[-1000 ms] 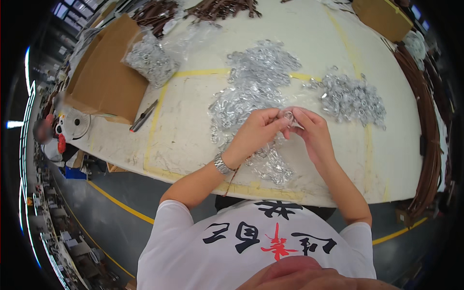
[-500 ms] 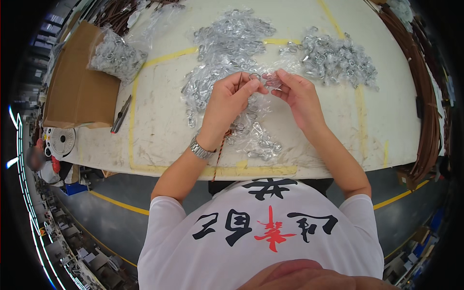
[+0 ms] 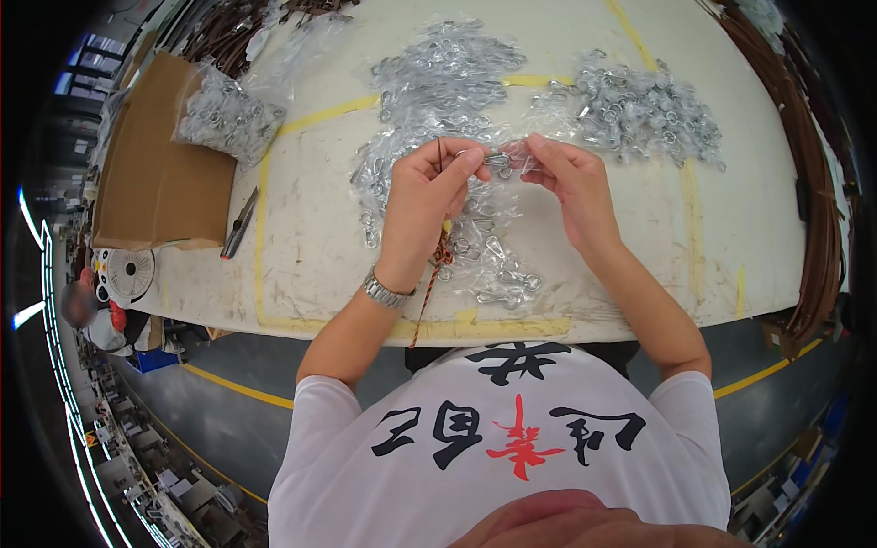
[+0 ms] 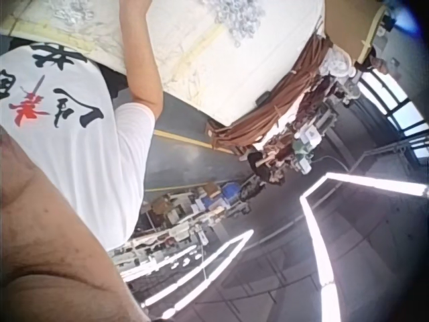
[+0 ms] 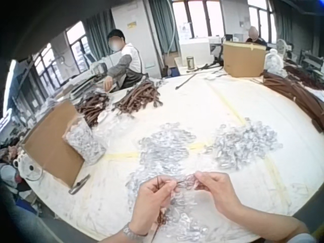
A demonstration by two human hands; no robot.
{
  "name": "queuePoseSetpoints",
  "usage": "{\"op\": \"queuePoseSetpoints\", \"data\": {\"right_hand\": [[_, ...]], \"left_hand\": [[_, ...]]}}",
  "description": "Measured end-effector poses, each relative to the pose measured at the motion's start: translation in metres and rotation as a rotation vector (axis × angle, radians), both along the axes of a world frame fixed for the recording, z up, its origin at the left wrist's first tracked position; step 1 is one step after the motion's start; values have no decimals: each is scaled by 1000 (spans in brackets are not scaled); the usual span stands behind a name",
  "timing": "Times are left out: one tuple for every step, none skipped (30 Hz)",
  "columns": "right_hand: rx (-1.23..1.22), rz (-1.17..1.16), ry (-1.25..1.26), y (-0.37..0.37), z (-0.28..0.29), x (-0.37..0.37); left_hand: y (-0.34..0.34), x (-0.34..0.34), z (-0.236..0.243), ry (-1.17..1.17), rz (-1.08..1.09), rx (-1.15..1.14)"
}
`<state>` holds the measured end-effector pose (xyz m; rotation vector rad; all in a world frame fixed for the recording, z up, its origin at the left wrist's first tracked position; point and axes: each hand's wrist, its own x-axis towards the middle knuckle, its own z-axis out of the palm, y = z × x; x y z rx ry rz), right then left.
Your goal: The recorder is inspecting and sorting small silver hardware components for leather products.
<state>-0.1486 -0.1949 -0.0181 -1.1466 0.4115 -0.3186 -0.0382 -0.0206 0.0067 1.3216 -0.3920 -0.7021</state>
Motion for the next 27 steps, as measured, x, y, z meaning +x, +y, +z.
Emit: {"op": "queuePoseSetpoints", "data": {"right_hand": [[-23,-7,0,1,0,0],[-23,-7,-1,1,0,0],[-22,-24,-17,2,-1,1],[-20,-41,-34,3,-1,1],[-20,-40,-35,3,-1,0],[-23,-32,-39,3,0,0],[-27,-24,-44,4,0,0],[-27,-25,-46,4,-2,0],[-29,-30,-41,4,-4,0],[-31,-34,-36,4,-5,0],[-30,-32,-36,5,-3,-1],[-10,-1,-46,6,0,-1],[10,29,-55,8,2,-2],[11,31,-54,9,2,-2],[27,28,-56,10,1,-3],[42,24,-59,11,1,-4],[40,24,-62,12,1,-3],[44,12,-56,14,1,-4],[47,0,-50,16,1,-5],[39,-4,-57,16,1,-4],[63,-3,-49,17,-1,-4],[88,-3,-40,17,-1,-2],[82,-8,-43,17,-1,-2],[87,-13,-56,18,-1,-2],[92,-19,-69,17,0,-2],[92,-16,-70,19,1,-3],[70,-2,-88,20,2,-3]], "left_hand": [[0,0,0,-1,1,2],[0,0,-1,2,4,-8],[0,0,-1,4,7,-18],[-1,0,-1,3,8,-17],[-1,-1,0,-4,4,-12],[-1,-2,0,-10,1,-7],[-2,-4,1,-11,2,-6],[-2,-5,2,-6,-3,3],[-3,-7,3,-1,-7,12],[-4,-9,3,-2,-9,13],[-4,-13,3,6,-9,4],[-3,-15,3,14,-9,-4],[-3,-14,2,14,-6,-2],[-4,-12,-1,26,-35,-7],[-3,-12,-3,37,-64,-11],[-3,-13,-5,38,-63,-11],[-4,-13,-6,73,-49,-28],[-5,-12,-7,107,-35,-45],[-4,-13,-9,103,-36,-49],[-5,-12,-12,145,-29,-49],[-6,-12,-12,187,-22,-50],[-7,-12,-11,179,-28,-58],[-6,-13,-10,190,-15,-54],[-6,-14,-10,201,-1,-51],[-8,-13,-12,199,-7,-55],[-5,-13,-15,173,-14,-64],[-2,-14,-16,147,-20,-74]]}}
